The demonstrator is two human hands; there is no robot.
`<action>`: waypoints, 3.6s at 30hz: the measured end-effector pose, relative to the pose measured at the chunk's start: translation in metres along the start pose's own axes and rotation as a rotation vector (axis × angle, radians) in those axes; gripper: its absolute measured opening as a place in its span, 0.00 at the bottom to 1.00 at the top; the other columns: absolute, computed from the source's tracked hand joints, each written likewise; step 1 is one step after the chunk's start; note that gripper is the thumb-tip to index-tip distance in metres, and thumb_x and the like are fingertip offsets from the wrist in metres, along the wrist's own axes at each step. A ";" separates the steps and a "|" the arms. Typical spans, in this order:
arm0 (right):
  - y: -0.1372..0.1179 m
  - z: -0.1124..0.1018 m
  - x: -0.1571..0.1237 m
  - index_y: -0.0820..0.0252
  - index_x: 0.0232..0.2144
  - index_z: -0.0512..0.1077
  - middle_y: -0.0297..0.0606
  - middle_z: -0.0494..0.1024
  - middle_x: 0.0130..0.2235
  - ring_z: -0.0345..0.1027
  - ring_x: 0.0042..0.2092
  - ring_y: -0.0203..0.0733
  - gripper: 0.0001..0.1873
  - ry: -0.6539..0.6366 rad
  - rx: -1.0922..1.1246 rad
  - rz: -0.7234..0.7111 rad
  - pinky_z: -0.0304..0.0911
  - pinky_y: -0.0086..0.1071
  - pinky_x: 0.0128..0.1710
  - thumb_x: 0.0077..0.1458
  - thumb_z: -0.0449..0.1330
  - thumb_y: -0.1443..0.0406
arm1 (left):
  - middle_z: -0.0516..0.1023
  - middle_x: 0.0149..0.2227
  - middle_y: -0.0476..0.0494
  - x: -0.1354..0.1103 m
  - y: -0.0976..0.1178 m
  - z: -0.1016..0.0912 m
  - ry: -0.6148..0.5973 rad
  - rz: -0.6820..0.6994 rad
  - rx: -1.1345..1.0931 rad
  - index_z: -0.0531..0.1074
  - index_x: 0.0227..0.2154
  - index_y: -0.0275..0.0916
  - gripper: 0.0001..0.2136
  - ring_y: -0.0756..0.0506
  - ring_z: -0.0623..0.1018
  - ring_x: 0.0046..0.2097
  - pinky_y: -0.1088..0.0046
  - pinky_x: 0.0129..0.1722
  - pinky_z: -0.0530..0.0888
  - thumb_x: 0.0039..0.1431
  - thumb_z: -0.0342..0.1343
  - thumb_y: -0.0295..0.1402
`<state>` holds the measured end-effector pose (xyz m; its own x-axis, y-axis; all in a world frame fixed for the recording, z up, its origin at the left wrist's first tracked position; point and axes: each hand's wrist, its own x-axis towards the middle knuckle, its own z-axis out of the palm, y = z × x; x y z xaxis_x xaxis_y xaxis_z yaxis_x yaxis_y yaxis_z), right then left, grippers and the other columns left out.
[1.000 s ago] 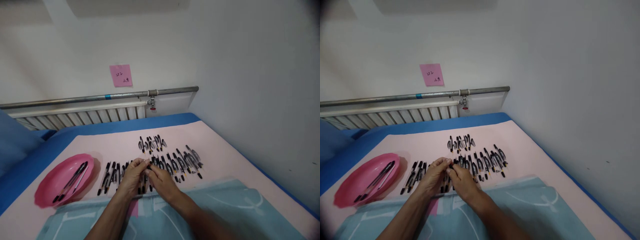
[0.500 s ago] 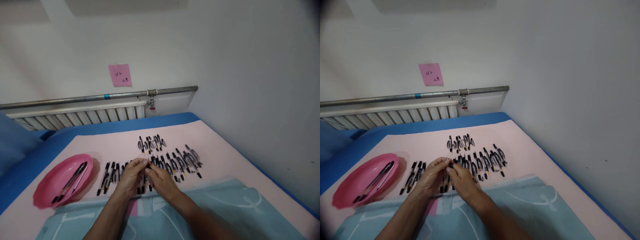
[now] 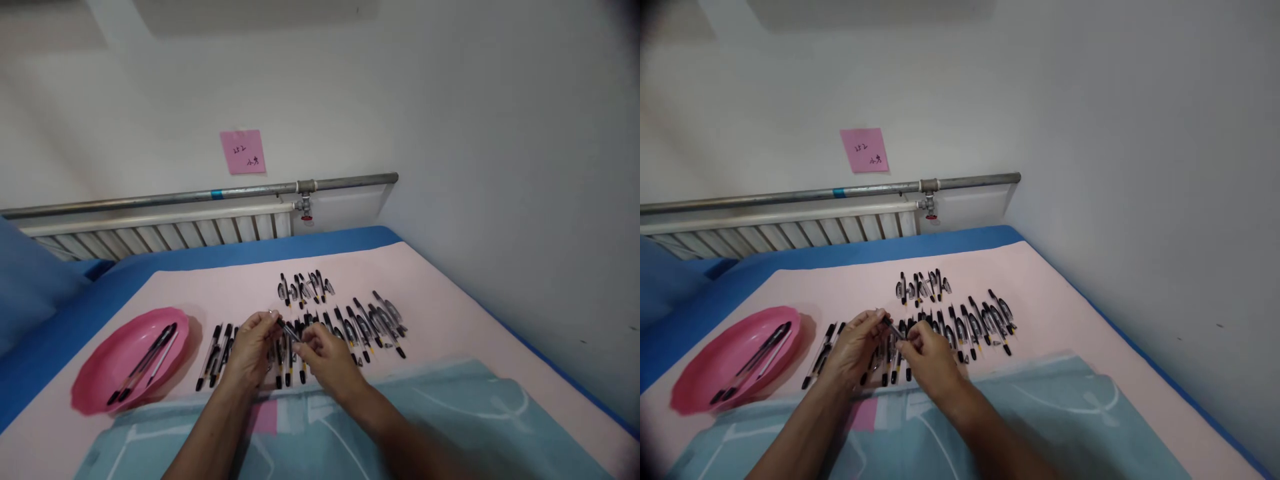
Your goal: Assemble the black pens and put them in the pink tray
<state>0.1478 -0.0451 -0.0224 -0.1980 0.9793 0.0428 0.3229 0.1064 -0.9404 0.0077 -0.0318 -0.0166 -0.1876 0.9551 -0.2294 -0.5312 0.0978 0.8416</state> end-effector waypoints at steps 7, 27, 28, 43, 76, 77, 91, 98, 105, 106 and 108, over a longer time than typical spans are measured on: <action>-0.002 -0.002 -0.003 0.60 0.21 0.63 0.28 0.63 0.20 0.56 0.24 0.31 0.09 -0.047 -0.021 -0.080 0.50 0.24 0.23 0.51 0.52 0.64 | 0.75 0.27 0.46 0.001 0.003 -0.002 -0.012 0.012 0.001 0.73 0.21 0.34 0.09 0.52 0.72 0.31 0.77 0.34 0.68 0.36 0.65 0.31; -0.005 0.001 -0.004 0.59 0.22 0.58 0.25 0.59 0.19 0.47 0.16 0.26 0.11 -0.208 0.343 0.192 0.44 0.22 0.16 0.53 0.48 0.62 | 0.76 0.29 0.45 -0.003 0.007 0.000 -0.129 -0.056 -0.078 0.70 0.24 0.34 0.08 0.49 0.76 0.32 0.75 0.32 0.71 0.41 0.63 0.30; -0.007 0.000 -0.004 0.59 0.22 0.59 0.25 0.58 0.19 0.45 0.16 0.25 0.10 -0.224 0.400 0.244 0.42 0.22 0.15 0.53 0.48 0.62 | 0.77 0.30 0.44 -0.002 0.007 -0.001 -0.141 -0.069 -0.084 0.71 0.25 0.34 0.08 0.49 0.76 0.33 0.75 0.34 0.71 0.41 0.63 0.30; -0.003 0.003 -0.007 0.59 0.23 0.60 0.27 0.59 0.20 0.53 0.24 0.32 0.07 -0.069 0.027 -0.094 0.48 0.25 0.23 0.52 0.51 0.64 | 0.75 0.25 0.46 -0.011 0.005 0.009 -0.168 0.031 0.125 0.72 0.22 0.34 0.08 0.51 0.72 0.29 0.77 0.33 0.67 0.43 0.61 0.35; -0.009 -0.030 0.010 0.58 0.26 0.59 0.22 0.58 0.18 0.40 0.13 0.22 0.09 -0.028 0.802 0.383 0.37 0.18 0.10 0.49 0.52 0.59 | 0.73 0.19 0.32 0.127 0.012 0.025 0.215 0.030 1.371 0.60 0.07 0.38 0.11 0.30 0.73 0.41 0.64 0.35 0.63 0.30 0.57 0.23; -0.009 -0.030 0.010 0.58 0.26 0.59 0.22 0.58 0.18 0.40 0.13 0.22 0.09 -0.029 0.788 0.383 0.37 0.18 0.10 0.49 0.52 0.59 | 0.73 0.20 0.31 0.124 0.014 0.025 0.211 0.029 1.343 0.60 0.07 0.38 0.11 0.29 0.72 0.42 0.64 0.35 0.64 0.30 0.57 0.22; 0.003 -0.010 0.004 0.59 0.21 0.57 0.25 0.60 0.16 0.50 0.17 0.27 0.13 -0.131 0.305 0.132 0.46 0.23 0.18 0.54 0.47 0.61 | 0.76 0.27 0.43 0.024 0.030 0.017 0.020 -0.223 -0.204 0.71 0.29 0.32 0.06 0.50 0.77 0.31 0.73 0.34 0.74 0.54 0.49 0.21; 0.003 -0.007 0.006 0.59 0.20 0.58 0.26 0.59 0.17 0.54 0.21 0.31 0.12 -0.122 0.149 0.062 0.50 0.25 0.24 0.54 0.48 0.63 | 0.77 0.28 0.44 0.022 0.020 0.014 0.031 -0.278 -0.226 0.71 0.30 0.33 0.06 0.50 0.77 0.30 0.75 0.30 0.74 0.55 0.49 0.23; -0.003 -0.008 0.005 0.59 0.20 0.59 0.27 0.62 0.18 0.56 0.23 0.32 0.12 -0.150 0.080 0.090 0.50 0.26 0.25 0.54 0.48 0.63 | 0.77 0.29 0.43 0.020 0.016 0.007 -0.026 -0.214 -0.137 0.71 0.30 0.33 0.04 0.50 0.77 0.32 0.74 0.33 0.74 0.52 0.53 0.23; -0.003 -0.008 0.005 0.59 0.20 0.59 0.27 0.62 0.18 0.56 0.23 0.32 0.12 -0.149 0.082 0.090 0.50 0.26 0.25 0.54 0.48 0.63 | 0.77 0.29 0.43 0.019 0.015 0.007 -0.039 -0.203 -0.112 0.71 0.30 0.33 0.03 0.49 0.77 0.32 0.74 0.33 0.73 0.51 0.54 0.24; -0.002 -0.007 0.005 0.59 0.20 0.59 0.27 0.62 0.18 0.56 0.23 0.31 0.12 -0.143 0.089 0.088 0.50 0.25 0.25 0.54 0.48 0.63 | 0.77 0.30 0.42 0.017 0.013 0.007 -0.071 -0.181 -0.060 0.71 0.28 0.33 0.02 0.49 0.77 0.32 0.75 0.32 0.73 0.49 0.56 0.25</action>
<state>0.1524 -0.0391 -0.0178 -0.3039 0.9491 -0.0833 0.2630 -0.0004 -0.9648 0.0034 -0.0125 -0.0062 -0.0276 0.9410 -0.3373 -0.6001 0.2543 0.7585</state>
